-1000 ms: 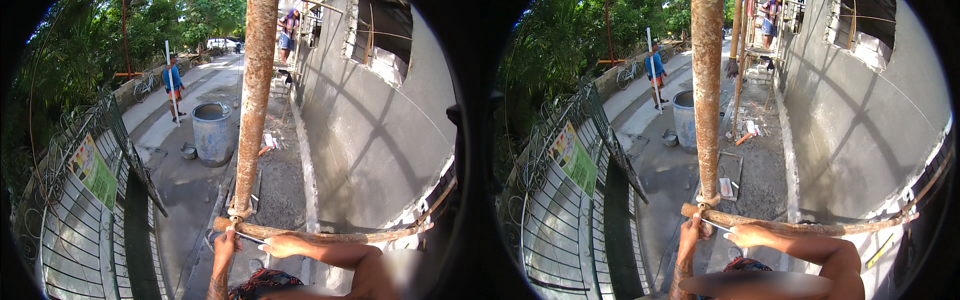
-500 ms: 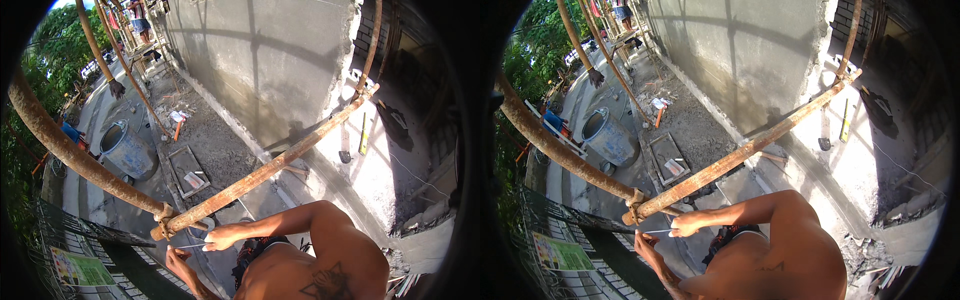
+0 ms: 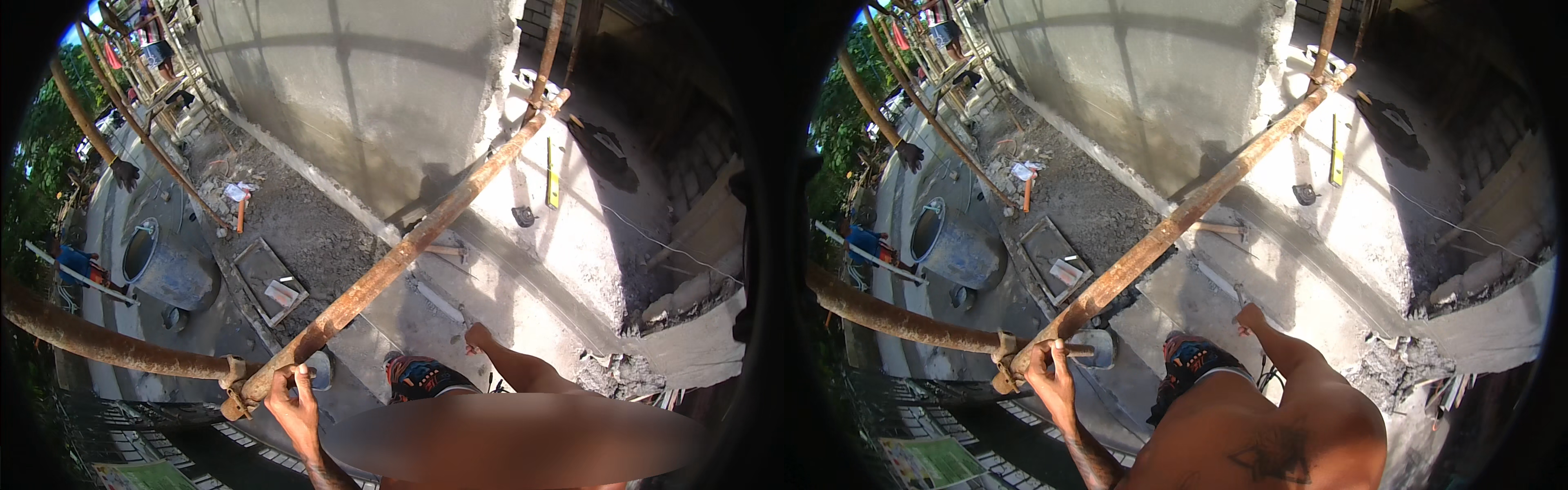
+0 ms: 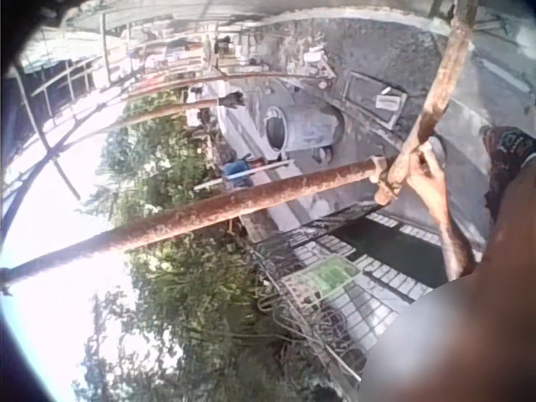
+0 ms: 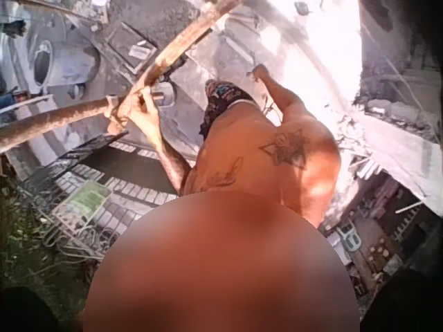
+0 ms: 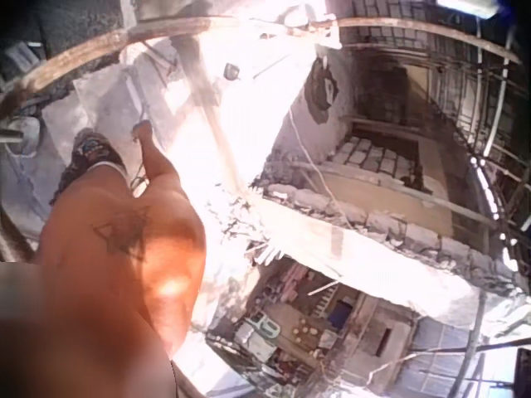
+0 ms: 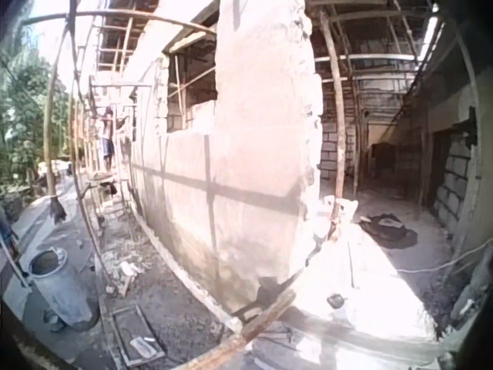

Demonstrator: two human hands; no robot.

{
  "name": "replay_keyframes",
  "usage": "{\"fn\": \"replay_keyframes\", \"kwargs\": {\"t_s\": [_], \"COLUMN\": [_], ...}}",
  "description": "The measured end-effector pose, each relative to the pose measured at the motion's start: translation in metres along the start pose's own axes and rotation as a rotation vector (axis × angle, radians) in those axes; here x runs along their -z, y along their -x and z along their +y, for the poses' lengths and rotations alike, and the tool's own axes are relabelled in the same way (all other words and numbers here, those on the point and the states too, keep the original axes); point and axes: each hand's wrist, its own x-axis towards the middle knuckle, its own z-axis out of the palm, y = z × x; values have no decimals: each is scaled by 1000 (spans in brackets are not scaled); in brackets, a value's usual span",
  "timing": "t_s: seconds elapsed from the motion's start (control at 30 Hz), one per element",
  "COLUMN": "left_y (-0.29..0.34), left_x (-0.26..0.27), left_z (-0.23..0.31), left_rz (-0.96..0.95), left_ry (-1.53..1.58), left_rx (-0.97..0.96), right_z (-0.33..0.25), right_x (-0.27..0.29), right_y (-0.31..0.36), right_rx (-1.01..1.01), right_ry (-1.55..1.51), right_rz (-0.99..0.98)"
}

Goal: The person uses a wrench to tighten metal clamps on bamboo scaffolding poles, then moves to another section to tighten additional clamps. The person also briefly handles a large water barrel and walks through the construction area.

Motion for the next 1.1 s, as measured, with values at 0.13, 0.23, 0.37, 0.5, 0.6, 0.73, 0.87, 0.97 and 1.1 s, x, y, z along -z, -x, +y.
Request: {"fn": "replay_keyframes", "kwargs": {"t_s": [0.13,0.23,0.37,0.5,0.6,0.73,0.87,0.97,1.1], "left_y": [-42,-61,-60,-55,-57,-59,-60,-60,-56], "left_x": [18,16,-1,-11,-10,-8,-10,-11,-10], "left_z": [-9,-30,-55,-64,-67,-67,-67,-68,-70], "left_rz": [142,101,-4,-10,-67,-66,-28,-12,-61], "left_ry": [-287,-387,-442,-657,-650,-674,-661,-635,-668], "left_rx": [-98,-155,-73,-119,-76,-87,-78,-89,-27], "right_z": [8,-39,-131,-194,-175,-76,10,-13,-102], "right_x": [36,92,189,231,193,93,5,-34,-71], "right_y": [-43,-94,-160,-199,-216,-220,-174,-133,-46], "right_rx": [-23,41,833,904,703,806,867,1002,906], "right_ry": [-414,-855,-1135,-966,-794,-8,478,769,888], "right_rz": [94,90,14,238,224,-62,-303,-505,-532]}}
